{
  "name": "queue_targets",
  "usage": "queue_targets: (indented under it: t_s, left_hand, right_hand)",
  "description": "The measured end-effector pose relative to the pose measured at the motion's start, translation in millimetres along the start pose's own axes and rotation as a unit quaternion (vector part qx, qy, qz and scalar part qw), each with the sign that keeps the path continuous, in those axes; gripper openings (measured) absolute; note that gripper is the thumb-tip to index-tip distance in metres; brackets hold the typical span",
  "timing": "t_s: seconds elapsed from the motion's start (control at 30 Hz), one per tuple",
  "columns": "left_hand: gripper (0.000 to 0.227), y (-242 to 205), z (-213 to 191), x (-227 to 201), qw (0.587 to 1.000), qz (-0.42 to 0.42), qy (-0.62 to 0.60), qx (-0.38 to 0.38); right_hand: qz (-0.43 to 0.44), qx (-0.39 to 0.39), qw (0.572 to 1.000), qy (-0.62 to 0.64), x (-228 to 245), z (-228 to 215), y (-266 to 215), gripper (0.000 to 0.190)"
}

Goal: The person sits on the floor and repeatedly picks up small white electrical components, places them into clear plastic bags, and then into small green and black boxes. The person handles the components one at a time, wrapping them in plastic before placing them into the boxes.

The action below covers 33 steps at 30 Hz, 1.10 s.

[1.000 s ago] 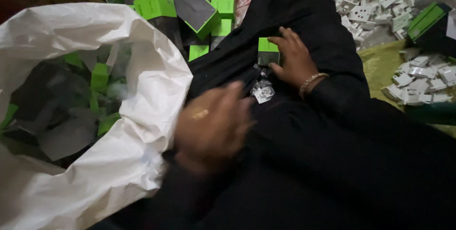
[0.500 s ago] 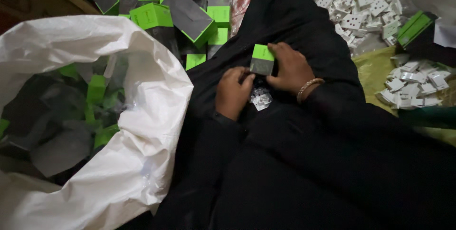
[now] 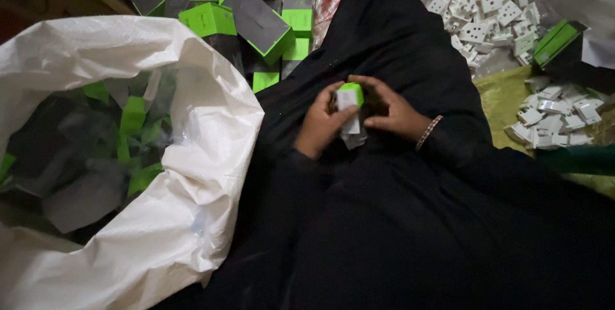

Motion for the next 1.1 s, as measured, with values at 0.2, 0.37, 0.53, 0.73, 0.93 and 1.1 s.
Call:
queue_targets:
  t_s: [0.2,0.37,0.53,0.73,0.93,1.1]
  left_hand:
    - [0.079,0,2,18,0.988,0.014,0.133,-0.071]
    - [0.072,4,-5,29,0.995,-0.002,0.081,-0.062]
    - [0.075,3,-8,32,0.994,-0.008,0.102,-0.039]
    - [0.082,1,-4,25,0.995,-0.030,0.091,0.009]
    - [0.080,-3,-3,19,0.983,-0.082,0.164,0.005]
    - [0.063,-3,-4,25,0.988,-0.069,0.133,0.023]
  right_hand:
    - [0.119,-0.048,0.987,-0.100,-13,7,-3,0.086]
    - [0.144,-0.027,0.987,0.071,-17,0,-4,0.080]
    - [0.139,-0.019,0.980,0.143,-23,-3,-4,0.079]
    - [0.155,-0.074,0.980,0.102,-34,-11,-6,0.077]
    - [0.132,-0.066,0.982,0.118,-35,-11,-4,0.075]
    - [0.161,-0.053,0.979,0.111,-34,-13,-7,0.074]
Point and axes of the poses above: each hand's wrist, its own y-axis towards the middle knuckle, its own z-axis out of the palm, x = y × z, the point moved 2 cm from there along y, towards the middle knuckle, and after that the axes turned 2 degrees about y, right-handed, at the moved point
